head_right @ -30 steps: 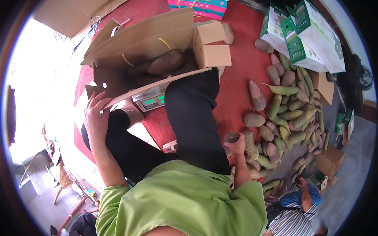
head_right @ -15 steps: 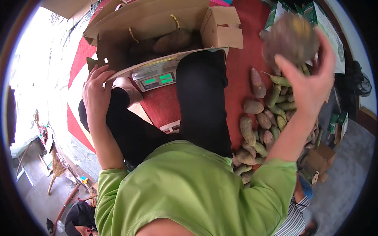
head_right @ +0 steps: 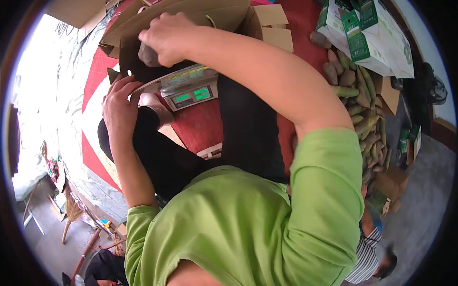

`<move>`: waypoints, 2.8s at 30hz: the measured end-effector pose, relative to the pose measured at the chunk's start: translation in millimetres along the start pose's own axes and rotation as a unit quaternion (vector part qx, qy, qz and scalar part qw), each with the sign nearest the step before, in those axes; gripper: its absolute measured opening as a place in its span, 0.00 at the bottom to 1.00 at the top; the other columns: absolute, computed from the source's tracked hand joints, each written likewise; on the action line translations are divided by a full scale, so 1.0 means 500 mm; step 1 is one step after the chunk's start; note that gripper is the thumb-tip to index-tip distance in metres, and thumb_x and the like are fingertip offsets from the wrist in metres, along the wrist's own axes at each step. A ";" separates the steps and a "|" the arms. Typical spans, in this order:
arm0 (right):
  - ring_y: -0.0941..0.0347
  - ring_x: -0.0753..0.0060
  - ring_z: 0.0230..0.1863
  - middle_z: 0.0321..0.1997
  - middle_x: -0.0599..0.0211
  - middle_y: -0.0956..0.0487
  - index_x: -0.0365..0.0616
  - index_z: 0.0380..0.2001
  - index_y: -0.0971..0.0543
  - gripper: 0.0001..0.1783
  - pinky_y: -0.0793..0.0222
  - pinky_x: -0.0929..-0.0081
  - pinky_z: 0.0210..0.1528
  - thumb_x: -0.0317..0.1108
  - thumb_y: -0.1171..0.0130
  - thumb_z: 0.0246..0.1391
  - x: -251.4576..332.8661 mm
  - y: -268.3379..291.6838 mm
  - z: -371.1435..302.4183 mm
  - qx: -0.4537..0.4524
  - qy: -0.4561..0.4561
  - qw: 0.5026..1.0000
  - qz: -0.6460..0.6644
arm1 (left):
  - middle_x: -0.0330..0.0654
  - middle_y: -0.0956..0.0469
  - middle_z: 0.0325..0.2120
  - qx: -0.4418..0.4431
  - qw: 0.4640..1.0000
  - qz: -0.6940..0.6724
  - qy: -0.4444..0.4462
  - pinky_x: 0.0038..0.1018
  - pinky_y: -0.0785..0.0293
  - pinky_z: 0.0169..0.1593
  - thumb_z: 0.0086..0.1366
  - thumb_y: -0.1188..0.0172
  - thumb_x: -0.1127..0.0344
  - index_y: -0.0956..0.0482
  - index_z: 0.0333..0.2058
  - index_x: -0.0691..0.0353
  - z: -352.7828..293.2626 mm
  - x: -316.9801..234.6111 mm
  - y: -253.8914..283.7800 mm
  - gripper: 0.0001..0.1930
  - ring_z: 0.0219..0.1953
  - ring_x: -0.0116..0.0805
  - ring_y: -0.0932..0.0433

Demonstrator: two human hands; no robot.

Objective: Packing produce into cardboard boxes and weighing them on a digital scale.

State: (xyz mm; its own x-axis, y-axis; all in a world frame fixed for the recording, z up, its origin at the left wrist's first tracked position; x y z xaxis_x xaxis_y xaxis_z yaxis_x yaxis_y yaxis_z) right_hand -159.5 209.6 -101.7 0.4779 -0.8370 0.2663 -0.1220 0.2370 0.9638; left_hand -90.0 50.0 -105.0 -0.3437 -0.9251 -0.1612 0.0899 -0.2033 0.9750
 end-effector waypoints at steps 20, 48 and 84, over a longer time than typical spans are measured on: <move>0.26 0.79 0.45 0.42 0.68 0.20 0.39 0.49 0.24 0.16 0.31 0.80 0.50 0.28 0.42 0.56 -0.252 0.014 -0.498 -0.319 -0.267 0.820 0.393 | 0.36 0.20 0.42 -0.026 0.998 -0.058 0.002 0.38 0.36 0.56 0.54 0.37 0.67 0.18 0.38 0.54 0.005 0.011 -0.002 0.10 0.55 0.38 0.27; 0.21 0.57 0.35 0.30 0.60 0.19 0.49 0.27 0.19 0.13 0.27 0.60 0.35 0.43 0.46 0.45 -0.028 -0.898 -1.180 0.043 -0.550 0.750 0.366 | 0.36 0.19 0.41 -0.087 0.986 0.018 -0.140 0.34 0.37 0.56 0.55 0.34 0.65 0.17 0.41 0.53 0.031 -0.024 -0.029 0.13 0.47 0.34 0.23; 0.21 0.68 0.30 0.30 0.63 0.19 0.40 0.41 0.21 0.15 0.26 0.69 0.29 0.31 0.42 0.50 -0.107 -0.772 -1.156 -0.082 -0.690 0.507 0.510 | 0.37 0.18 0.37 -0.109 0.984 -0.021 -0.138 0.33 0.32 0.53 0.55 0.35 0.71 0.17 0.37 0.58 0.015 -0.027 -0.006 0.10 0.45 0.36 0.23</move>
State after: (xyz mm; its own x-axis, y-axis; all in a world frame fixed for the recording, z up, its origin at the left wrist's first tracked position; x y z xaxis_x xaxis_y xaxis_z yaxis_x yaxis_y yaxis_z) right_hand 365.0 447.8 -494.4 -0.8388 0.2416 0.4878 0.4346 0.8369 0.3328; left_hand -92.4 65.5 -104.5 -0.5894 -0.7984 -0.1235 0.2589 -0.3314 0.9073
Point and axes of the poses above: each hand's wrist, its own z-axis towards the middle knuckle, its own y-axis out of the back of the hand, x = y × z, the point moved 5 cm from there along z, towards the middle knuckle
